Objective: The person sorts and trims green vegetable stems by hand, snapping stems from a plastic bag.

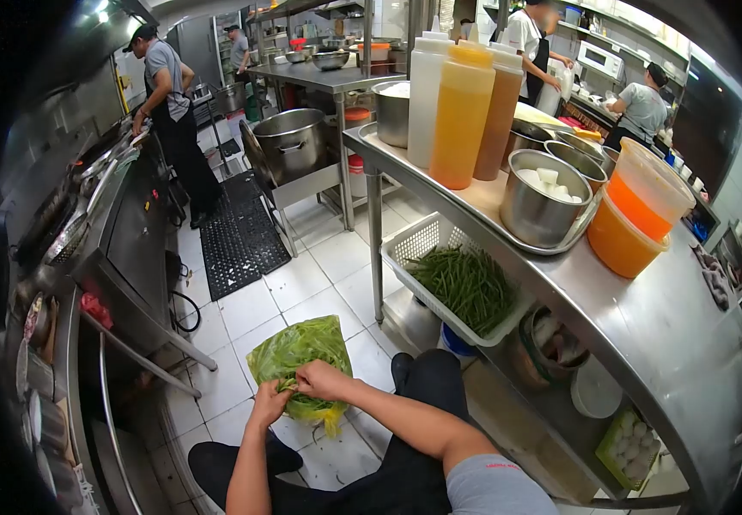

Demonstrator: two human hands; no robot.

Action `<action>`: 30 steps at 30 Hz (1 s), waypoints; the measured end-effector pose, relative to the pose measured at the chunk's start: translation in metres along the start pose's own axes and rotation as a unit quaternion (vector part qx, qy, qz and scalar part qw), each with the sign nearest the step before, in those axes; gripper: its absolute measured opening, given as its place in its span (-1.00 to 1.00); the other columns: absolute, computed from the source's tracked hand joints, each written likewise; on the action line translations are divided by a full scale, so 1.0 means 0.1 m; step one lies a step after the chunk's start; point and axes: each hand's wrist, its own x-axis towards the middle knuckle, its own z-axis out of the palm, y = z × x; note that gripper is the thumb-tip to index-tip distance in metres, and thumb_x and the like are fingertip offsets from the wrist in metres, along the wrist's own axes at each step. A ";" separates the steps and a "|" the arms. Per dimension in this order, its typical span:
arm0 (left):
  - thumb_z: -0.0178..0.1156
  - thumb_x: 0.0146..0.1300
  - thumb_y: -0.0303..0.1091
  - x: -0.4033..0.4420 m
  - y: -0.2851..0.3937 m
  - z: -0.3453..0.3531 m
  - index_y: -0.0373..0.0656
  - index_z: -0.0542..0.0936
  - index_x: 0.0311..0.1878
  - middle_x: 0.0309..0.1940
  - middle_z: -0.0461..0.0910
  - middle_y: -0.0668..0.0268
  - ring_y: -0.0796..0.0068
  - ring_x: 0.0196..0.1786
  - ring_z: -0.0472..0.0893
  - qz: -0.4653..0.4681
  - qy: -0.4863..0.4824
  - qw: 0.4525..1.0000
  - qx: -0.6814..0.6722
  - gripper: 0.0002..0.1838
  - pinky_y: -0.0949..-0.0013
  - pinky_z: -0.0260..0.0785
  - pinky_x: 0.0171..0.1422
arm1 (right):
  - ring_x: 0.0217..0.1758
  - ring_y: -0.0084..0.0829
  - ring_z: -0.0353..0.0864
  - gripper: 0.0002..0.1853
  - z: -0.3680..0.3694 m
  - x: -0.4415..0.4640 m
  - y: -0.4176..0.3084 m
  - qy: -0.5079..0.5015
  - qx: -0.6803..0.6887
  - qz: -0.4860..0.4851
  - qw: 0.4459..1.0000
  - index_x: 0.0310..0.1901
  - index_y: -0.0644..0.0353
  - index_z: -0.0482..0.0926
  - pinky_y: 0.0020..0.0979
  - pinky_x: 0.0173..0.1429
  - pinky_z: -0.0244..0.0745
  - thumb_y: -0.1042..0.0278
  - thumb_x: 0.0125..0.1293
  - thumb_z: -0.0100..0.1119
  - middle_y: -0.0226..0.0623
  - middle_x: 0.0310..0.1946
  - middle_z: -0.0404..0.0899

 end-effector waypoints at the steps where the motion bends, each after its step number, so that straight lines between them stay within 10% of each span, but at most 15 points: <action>1: 0.21 0.21 -0.31 0.02 -0.05 0.03 -0.33 0.64 -0.22 -0.47 0.65 0.07 0.28 -0.40 0.60 -0.003 -0.001 1.000 0.000 -0.76 0.22 0.42 -0.21 | -0.49 -0.23 0.60 -0.79 0.00 -0.01 -0.02 -0.001 0.002 0.001 1.000 -0.37 0.32 0.59 -0.26 -0.32 0.47 0.31 0.13 0.21 -0.06 -0.54 0.58; 5: 0.19 0.26 -0.28 0.12 -0.10 0.06 -0.29 0.63 -0.19 -0.48 0.65 0.14 0.30 -0.46 0.59 0.007 0.045 0.996 -0.081 -0.76 0.23 0.44 -0.31 | -0.47 -0.34 0.59 -0.82 0.16 0.05 0.22 0.139 0.058 0.144 0.978 -0.38 0.23 0.61 -0.28 -0.33 0.46 0.28 0.13 0.23 -0.11 -0.51 0.61; 7: 0.09 0.44 -0.20 0.07 -0.04 -0.03 -0.12 0.50 -0.32 -0.66 0.34 0.48 0.64 -0.71 0.28 -0.087 0.017 0.950 -0.298 -0.76 0.42 0.10 -0.65 | -0.38 -0.48 0.60 -0.84 0.13 0.05 0.43 0.054 0.121 0.153 0.979 -0.27 0.23 0.63 -0.37 -0.25 0.52 0.35 0.16 0.26 -0.30 -0.45 0.65; 10: 0.04 0.49 -0.14 0.03 -0.03 -0.15 -0.16 0.47 -0.20 -0.67 0.16 0.55 0.67 -0.66 0.21 -0.117 0.025 0.851 -0.511 -0.73 0.49 0.10 -0.59 | -0.27 -0.21 0.65 -0.73 -0.12 -0.06 0.13 0.023 0.005 0.111 0.994 -0.15 0.20 0.67 -0.27 -0.11 0.55 0.37 0.07 0.33 -0.13 -0.29 0.61; 18: -0.02 0.53 -0.15 0.09 0.12 -0.16 -0.21 0.43 -0.17 -0.60 0.18 0.50 0.66 -0.62 0.24 -0.098 0.020 0.844 -0.527 -0.71 0.51 0.16 -0.55 | -0.37 -0.63 0.57 -0.70 -0.07 0.01 0.02 -0.071 0.408 0.235 0.879 0.00 0.29 0.63 -0.56 -0.30 0.49 0.33 0.40 0.00 -0.35 -0.26 0.69; 30: -0.02 0.53 -0.12 0.07 0.13 -0.17 -0.18 0.45 -0.18 -0.63 0.18 0.52 0.68 -0.62 0.24 -0.087 0.035 0.879 -0.467 -0.70 0.53 0.16 -0.55 | -0.50 -0.61 0.46 -0.83 -0.07 -0.01 0.06 -0.017 0.145 0.178 0.973 -0.32 0.32 0.61 -0.50 -0.36 0.40 0.37 0.22 0.15 -0.37 -0.54 0.56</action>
